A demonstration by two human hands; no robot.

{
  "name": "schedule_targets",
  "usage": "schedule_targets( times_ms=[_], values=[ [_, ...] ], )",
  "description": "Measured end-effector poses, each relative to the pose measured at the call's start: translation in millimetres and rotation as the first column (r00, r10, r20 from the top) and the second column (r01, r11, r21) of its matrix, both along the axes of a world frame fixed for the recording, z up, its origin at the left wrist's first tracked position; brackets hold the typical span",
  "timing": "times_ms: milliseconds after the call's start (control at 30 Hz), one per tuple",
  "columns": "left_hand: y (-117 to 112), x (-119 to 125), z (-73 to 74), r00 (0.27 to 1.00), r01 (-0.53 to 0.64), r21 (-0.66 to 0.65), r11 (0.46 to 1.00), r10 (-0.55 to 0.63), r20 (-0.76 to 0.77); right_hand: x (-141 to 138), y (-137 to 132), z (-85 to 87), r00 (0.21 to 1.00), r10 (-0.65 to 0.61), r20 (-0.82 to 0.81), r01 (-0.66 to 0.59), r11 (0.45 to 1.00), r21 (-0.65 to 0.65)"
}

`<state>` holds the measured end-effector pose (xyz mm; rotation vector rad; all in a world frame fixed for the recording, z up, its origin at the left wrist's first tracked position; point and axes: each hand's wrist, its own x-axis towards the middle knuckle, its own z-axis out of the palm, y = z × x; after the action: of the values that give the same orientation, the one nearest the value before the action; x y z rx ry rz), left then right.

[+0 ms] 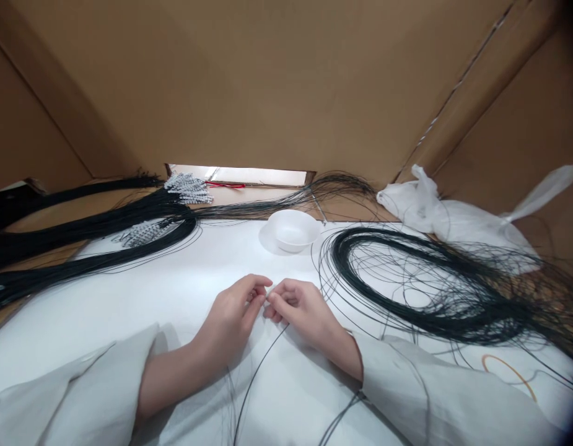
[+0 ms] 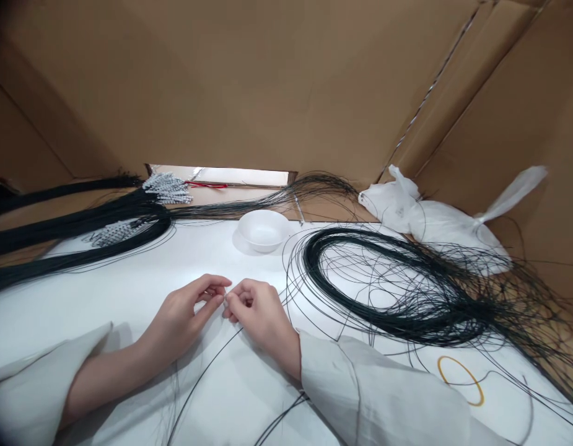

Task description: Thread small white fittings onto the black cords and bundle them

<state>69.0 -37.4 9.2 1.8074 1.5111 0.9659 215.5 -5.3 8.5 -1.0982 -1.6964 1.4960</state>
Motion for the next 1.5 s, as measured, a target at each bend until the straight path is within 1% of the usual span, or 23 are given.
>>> schedule_targets(
  times_ms=[167,300,433,567,667,767,867,1033,1133,1200,1300,1367,1433,1500],
  values=[
    [-2,0,-3.7,0.997,-0.001,0.040,0.999,0.004,-0.074,1,-1,0.1,1.000,0.010,0.021,-0.011,0.998,0.062],
    [-3,0,-5.0,0.996,0.002,0.048,0.999,0.002,-0.088,2,-1,-3.2,1.000,-0.002,0.016,0.000,0.997,0.083],
    [-2,1,-1.7,0.999,0.013,0.022,1.000,-0.012,-0.049,2,-2,-5.8,1.000,-0.014,-0.022,0.015,0.997,0.073],
    [-1,2,3.4,0.998,0.046,-0.008,0.999,-0.045,0.053,2,-3,-6.4,1.000,0.001,-0.029,0.001,0.997,0.081],
    [-1,2,5.6,0.996,0.028,-0.043,0.999,-0.025,0.083,1,-2,-6.0,1.000,-0.008,-0.026,0.010,0.996,0.084],
    [-1,3,5.2,0.998,-0.006,-0.056,0.998,0.009,0.062,1,-1,-4.8,1.000,-0.022,-0.012,0.023,0.995,0.095],
    [-2,4,3.8,0.999,-0.021,-0.047,0.999,0.023,0.031,0,-1,-3.1,1.000,-0.031,0.003,0.031,0.997,0.071],
    [-2,7,2.6,1.000,0.024,-0.029,0.999,-0.025,-0.019,-2,-2,-1.6,1.000,-0.025,-0.013,0.025,1.000,0.003],
    [-1,7,2.2,0.999,0.028,-0.009,1.000,-0.028,-0.043,-1,-1,-0.4,0.999,-0.012,-0.030,0.012,1.000,-0.012],
    [0,7,2.3,0.997,0.028,0.022,0.999,-0.026,-0.068,-1,1,1.1,0.999,-0.025,-0.046,0.024,0.999,-0.036],
    [9,4,2.5,0.995,0.018,0.093,0.996,-0.008,-0.104,-1,3,3.0,0.994,-0.096,-0.056,0.091,0.991,-0.094],
    [20,2,1.3,0.983,-0.007,0.139,0.990,0.032,-0.179,-1,4,2.8,0.987,-0.150,-0.065,0.142,0.984,-0.107],
    [34,-1,-1.7,0.951,-0.021,0.172,0.985,0.072,-0.301,-1,6,1.0,0.979,-0.184,-0.084,0.175,0.979,-0.103],
    [49,-1,-5.7,0.928,-0.012,0.177,0.984,0.077,-0.364,-1,7,-1.5,0.973,-0.205,-0.103,0.195,0.976,-0.096]
  ],
)
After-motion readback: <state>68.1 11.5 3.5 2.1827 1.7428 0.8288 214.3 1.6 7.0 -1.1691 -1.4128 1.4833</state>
